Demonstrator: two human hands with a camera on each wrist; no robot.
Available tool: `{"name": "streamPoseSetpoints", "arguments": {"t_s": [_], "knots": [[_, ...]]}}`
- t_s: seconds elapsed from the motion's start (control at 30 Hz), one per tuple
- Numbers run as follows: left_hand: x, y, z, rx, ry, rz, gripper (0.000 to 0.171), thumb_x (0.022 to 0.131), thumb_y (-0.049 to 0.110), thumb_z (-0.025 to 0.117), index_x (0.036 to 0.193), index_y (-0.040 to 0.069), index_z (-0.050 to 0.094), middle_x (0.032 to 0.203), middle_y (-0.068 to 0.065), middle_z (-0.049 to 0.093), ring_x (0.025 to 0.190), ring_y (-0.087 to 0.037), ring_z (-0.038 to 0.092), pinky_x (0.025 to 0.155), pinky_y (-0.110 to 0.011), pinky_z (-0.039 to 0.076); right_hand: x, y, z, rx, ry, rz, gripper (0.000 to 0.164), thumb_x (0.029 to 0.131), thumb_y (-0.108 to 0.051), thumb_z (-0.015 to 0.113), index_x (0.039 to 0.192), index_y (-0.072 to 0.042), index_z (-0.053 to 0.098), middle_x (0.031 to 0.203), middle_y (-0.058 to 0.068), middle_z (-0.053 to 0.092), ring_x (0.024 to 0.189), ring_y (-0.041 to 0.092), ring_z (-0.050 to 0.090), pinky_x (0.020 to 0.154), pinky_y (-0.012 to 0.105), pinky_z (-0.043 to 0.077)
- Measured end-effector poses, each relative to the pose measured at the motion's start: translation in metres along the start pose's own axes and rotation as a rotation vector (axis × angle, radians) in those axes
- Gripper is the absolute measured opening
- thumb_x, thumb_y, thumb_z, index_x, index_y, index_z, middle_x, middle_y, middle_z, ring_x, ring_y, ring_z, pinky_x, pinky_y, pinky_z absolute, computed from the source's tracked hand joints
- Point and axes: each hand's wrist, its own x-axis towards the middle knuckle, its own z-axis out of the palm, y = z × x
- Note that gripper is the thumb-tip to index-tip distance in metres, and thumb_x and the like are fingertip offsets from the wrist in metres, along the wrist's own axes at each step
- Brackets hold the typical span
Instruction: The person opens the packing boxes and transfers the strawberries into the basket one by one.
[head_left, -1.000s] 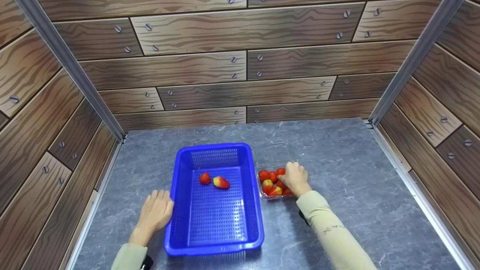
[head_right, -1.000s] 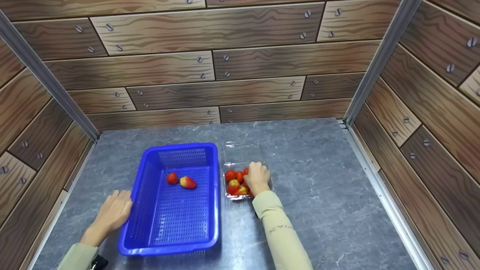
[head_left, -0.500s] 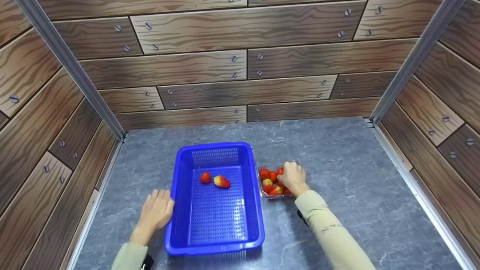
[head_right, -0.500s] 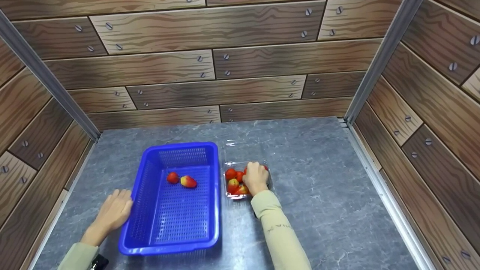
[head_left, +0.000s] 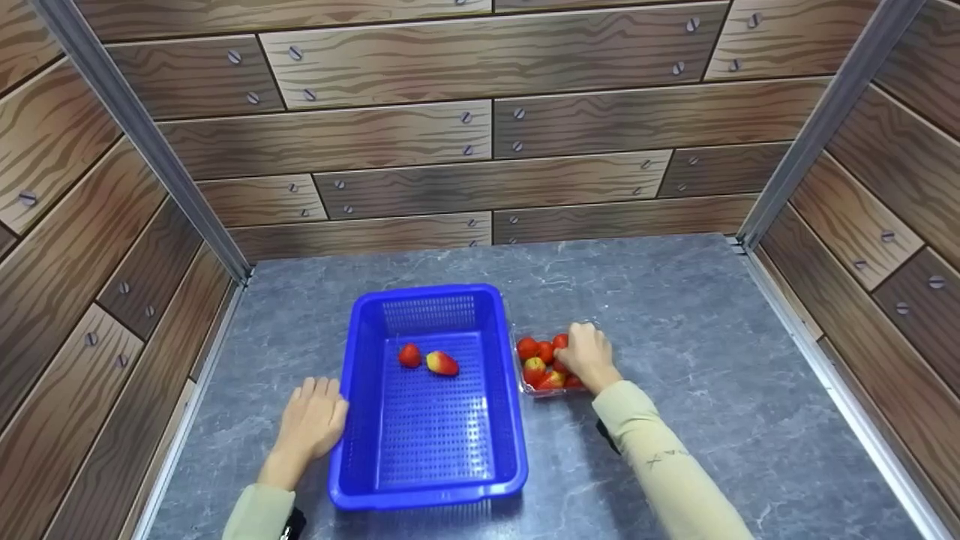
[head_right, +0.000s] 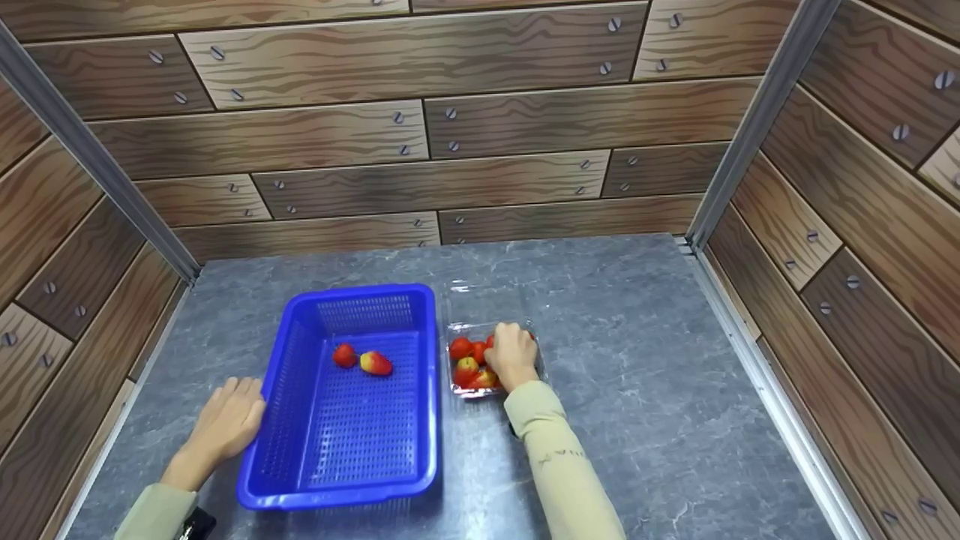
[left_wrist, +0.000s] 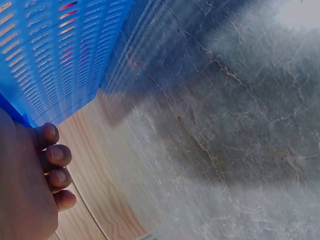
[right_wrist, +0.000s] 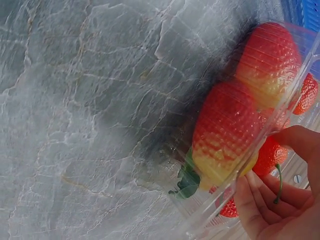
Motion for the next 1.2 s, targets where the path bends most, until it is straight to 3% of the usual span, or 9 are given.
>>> {"name": "streamPoseSetpoints", "arguments": {"t_s": [0.37, 0.7, 0.9, 1.2], "knots": [[-0.004, 0.0, 0.002, -0.017, 0.026, 0.008, 0.015, 0.093, 0.011, 0.044, 0.087, 0.0, 0.053, 0.084, -0.018, 0.053, 0.084, -0.039, 0.049, 0.073, -0.05, 0.04, -0.001, 0.0, -0.003, 0.01, 0.011, -0.01, 0.032, 0.078, -0.023, 0.077, 0.085, 0.005, 0.065, 0.092, 0.028, 0.065, 0.085, 0.047, 0.065, 0.072, 0.054, 0.053], [-0.002, 0.0, 0.002, -0.023, 0.013, 0.003, 0.015, 0.093, 0.011, 0.043, 0.089, 0.0, 0.054, 0.086, -0.018, 0.054, 0.086, -0.039, 0.049, 0.075, -0.051, 0.04, 0.0, -0.004, -0.012, 0.038, 0.051, -0.045, 0.029, 0.076, -0.022, 0.077, 0.08, 0.004, 0.064, 0.087, 0.028, 0.066, 0.083, 0.048, 0.066, 0.07, 0.055, 0.053], [-0.001, -0.001, 0.001, -0.037, -0.001, -0.007, 0.016, 0.094, 0.01, 0.042, 0.089, 0.001, 0.054, 0.086, -0.017, 0.055, 0.086, -0.039, 0.049, 0.075, -0.05, 0.04, 0.0, -0.014, -0.02, 0.083, 0.052, -0.067, 0.024, 0.077, -0.02, 0.075, 0.081, 0.001, 0.065, 0.084, 0.022, 0.066, 0.078, 0.042, 0.066, 0.069, 0.051, 0.053], [0.0, 0.0, 0.001, -0.032, -0.01, -0.008, 0.017, 0.094, 0.01, 0.042, 0.092, 0.0, 0.055, 0.088, -0.019, 0.055, 0.088, -0.04, 0.05, 0.076, -0.051, 0.04, 0.0, -0.028, -0.029, 0.108, 0.085, -0.135, 0.029, 0.077, -0.022, 0.079, 0.088, 0.0, 0.065, 0.084, 0.021, 0.067, 0.079, 0.04, 0.067, 0.069, 0.049, 0.055]]}}
